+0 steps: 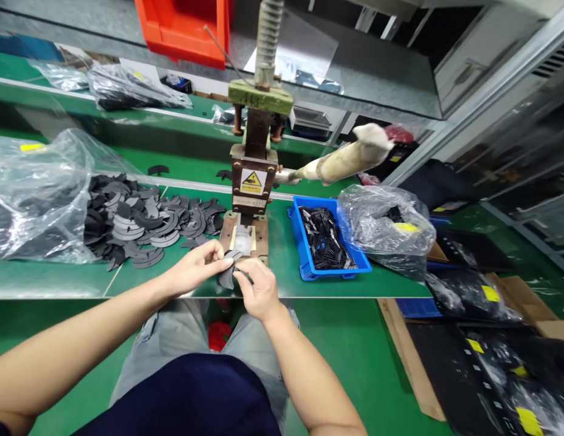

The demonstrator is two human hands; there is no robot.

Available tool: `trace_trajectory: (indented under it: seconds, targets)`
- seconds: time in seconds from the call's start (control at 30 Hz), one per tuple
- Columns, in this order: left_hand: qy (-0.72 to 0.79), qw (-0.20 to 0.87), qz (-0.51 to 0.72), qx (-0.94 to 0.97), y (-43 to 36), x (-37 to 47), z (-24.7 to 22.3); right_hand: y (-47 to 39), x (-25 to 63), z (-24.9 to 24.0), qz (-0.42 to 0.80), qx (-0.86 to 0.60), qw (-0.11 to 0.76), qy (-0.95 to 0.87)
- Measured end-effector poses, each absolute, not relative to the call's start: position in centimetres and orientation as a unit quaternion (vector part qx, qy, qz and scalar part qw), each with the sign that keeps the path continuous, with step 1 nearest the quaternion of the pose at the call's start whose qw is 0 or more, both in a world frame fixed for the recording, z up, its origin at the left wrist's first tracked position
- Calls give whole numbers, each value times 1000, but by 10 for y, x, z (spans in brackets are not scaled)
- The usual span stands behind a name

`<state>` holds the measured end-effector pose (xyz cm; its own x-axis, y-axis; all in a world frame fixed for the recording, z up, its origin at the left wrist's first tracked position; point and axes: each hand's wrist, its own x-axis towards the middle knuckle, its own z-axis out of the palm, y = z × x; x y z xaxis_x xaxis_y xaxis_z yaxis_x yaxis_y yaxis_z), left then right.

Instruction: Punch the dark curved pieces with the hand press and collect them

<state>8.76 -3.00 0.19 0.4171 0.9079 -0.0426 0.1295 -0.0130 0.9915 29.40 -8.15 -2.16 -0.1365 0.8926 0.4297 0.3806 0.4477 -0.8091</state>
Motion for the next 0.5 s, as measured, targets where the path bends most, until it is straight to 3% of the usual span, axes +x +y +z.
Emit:
trace_trajectory:
  seconds: [0.13, 0.23, 0.33, 0.5]
  targets:
    - [358, 691, 298, 553, -35, 92, -11, -85, 304, -10, 317, -474, 458, -682]
    - [346, 698, 274, 564, -36, 94, -22, -84, 312, -6, 359, -492, 430, -666]
    - [366, 643, 282, 611, -33, 92, -36, -76, 323, -5, 369, -517, 400, -661]
    - [384, 441, 240, 775, -35, 85, -64, -28, 364, 13, 282, -598, 345, -666]
